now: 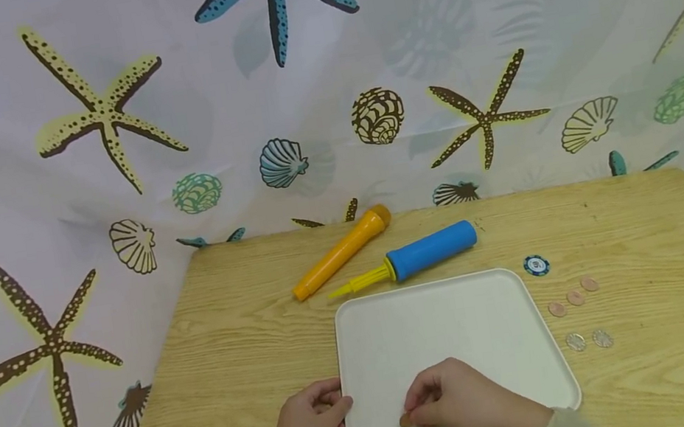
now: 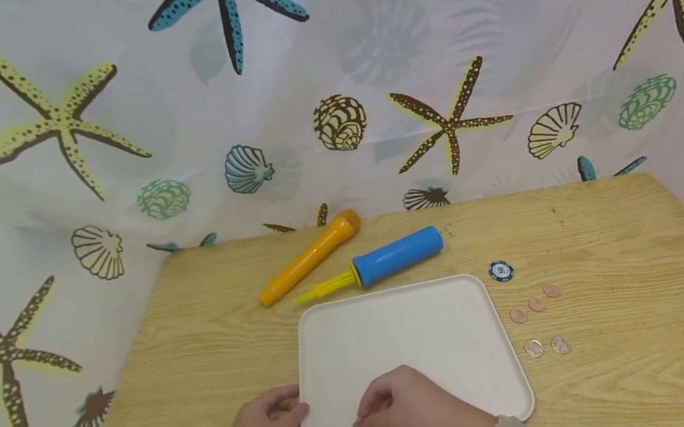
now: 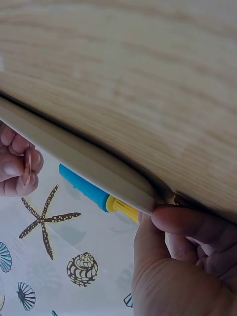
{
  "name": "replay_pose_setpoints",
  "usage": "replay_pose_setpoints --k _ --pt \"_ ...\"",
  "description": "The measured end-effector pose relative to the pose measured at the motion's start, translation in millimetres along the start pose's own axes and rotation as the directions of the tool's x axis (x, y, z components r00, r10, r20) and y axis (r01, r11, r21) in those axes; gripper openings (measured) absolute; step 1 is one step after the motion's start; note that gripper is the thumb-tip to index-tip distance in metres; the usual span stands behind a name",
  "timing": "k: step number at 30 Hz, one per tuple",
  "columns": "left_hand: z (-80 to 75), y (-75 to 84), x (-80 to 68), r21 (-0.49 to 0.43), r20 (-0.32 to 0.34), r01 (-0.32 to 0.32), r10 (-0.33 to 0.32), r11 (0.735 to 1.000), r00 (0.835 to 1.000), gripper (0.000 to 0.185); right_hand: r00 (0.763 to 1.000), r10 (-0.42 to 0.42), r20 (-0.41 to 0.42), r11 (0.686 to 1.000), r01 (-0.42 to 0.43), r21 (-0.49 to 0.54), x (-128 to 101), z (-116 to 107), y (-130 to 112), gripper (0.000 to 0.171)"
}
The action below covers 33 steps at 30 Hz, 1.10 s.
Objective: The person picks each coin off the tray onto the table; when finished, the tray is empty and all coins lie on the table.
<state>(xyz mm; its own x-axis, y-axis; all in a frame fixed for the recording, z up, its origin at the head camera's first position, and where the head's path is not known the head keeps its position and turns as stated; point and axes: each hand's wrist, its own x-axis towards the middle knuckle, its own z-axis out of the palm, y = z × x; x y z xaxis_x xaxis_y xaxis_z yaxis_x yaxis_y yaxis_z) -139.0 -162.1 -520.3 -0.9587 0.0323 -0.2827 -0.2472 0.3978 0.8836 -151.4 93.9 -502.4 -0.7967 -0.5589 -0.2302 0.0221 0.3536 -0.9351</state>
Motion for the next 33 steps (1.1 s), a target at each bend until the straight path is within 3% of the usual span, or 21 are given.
replay_pose_setpoints --k 24,33 --pt "-0.2 -3.4 2.2 -0.008 0.009 0.013 -0.013 1.0 1.0 0.043 0.998 -0.027 -0.052 0.997 0.03 0.069 -8 -33 -7 0.006" --pt "-0.9 -3.1 2.1 0.0 0.013 0.011 -0.011 1.0 1.0 0.043 0.996 -0.016 -0.09 1.0 0.017 0.01 -12 -43 -3 0.009"
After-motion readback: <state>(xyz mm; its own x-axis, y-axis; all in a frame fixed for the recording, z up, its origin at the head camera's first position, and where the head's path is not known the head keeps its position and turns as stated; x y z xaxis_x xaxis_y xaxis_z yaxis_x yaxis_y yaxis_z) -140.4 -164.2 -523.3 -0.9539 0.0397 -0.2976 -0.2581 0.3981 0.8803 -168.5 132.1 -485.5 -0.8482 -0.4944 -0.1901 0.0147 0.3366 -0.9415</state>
